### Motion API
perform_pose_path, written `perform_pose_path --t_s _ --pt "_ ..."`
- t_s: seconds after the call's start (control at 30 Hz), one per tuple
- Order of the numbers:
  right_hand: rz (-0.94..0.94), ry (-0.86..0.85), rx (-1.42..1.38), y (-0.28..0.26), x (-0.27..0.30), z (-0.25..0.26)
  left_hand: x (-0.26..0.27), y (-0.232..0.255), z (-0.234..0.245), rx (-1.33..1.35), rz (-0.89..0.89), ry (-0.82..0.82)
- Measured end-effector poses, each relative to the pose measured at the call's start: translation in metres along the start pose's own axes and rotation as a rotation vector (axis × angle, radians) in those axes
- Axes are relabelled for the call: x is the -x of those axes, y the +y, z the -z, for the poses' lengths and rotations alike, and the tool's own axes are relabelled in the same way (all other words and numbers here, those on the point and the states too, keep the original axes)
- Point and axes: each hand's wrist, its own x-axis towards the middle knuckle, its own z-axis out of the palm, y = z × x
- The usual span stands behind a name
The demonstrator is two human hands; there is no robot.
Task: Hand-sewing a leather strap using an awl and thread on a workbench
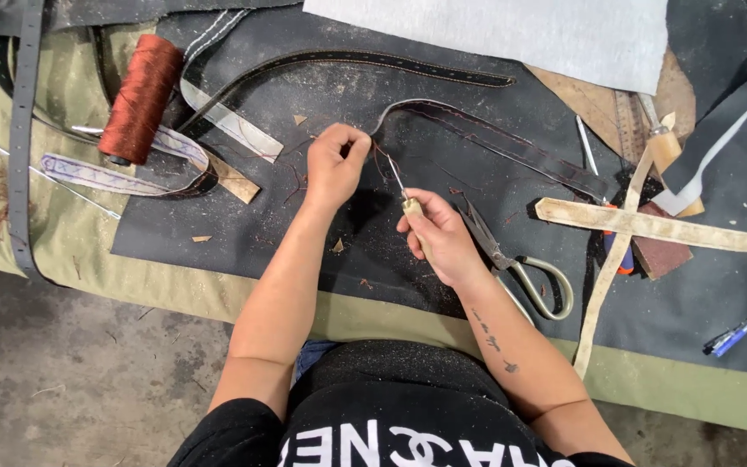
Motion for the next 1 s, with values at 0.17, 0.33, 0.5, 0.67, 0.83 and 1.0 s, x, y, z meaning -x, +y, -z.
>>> perform_pose_path --t_s 0.17,0.33,0.5,0.67,0.83,1.0 --pt "0.211 0.115 0.464 0.001 -0.001 0.006 -0.002 0.000 0.001 0.065 0.062 0.005" --pt "0.331 0.148 0.901 -0.015 0.004 0.000 -0.001 0.005 0.001 0.164 0.096 0.059" --pt "0.388 0.165 1.083 -0.012 0.007 -0.006 -0.002 0.000 0.000 0.184 0.173 0.007" --pt "0.495 0.226 1.125 -0.014 0.001 -0.003 -0.001 0.002 -0.003 0.204 0.235 -0.088" --pt "0.577 0.305 1.131 -0.034 -0.022 -0.010 0.006 0.005 -0.009 0.236 0.280 -0.209" --pt "0.398 0.356 1.300 -0.027 -0.049 -0.018 0.008 0.030 -0.002 0.339 0.287 -0.264"
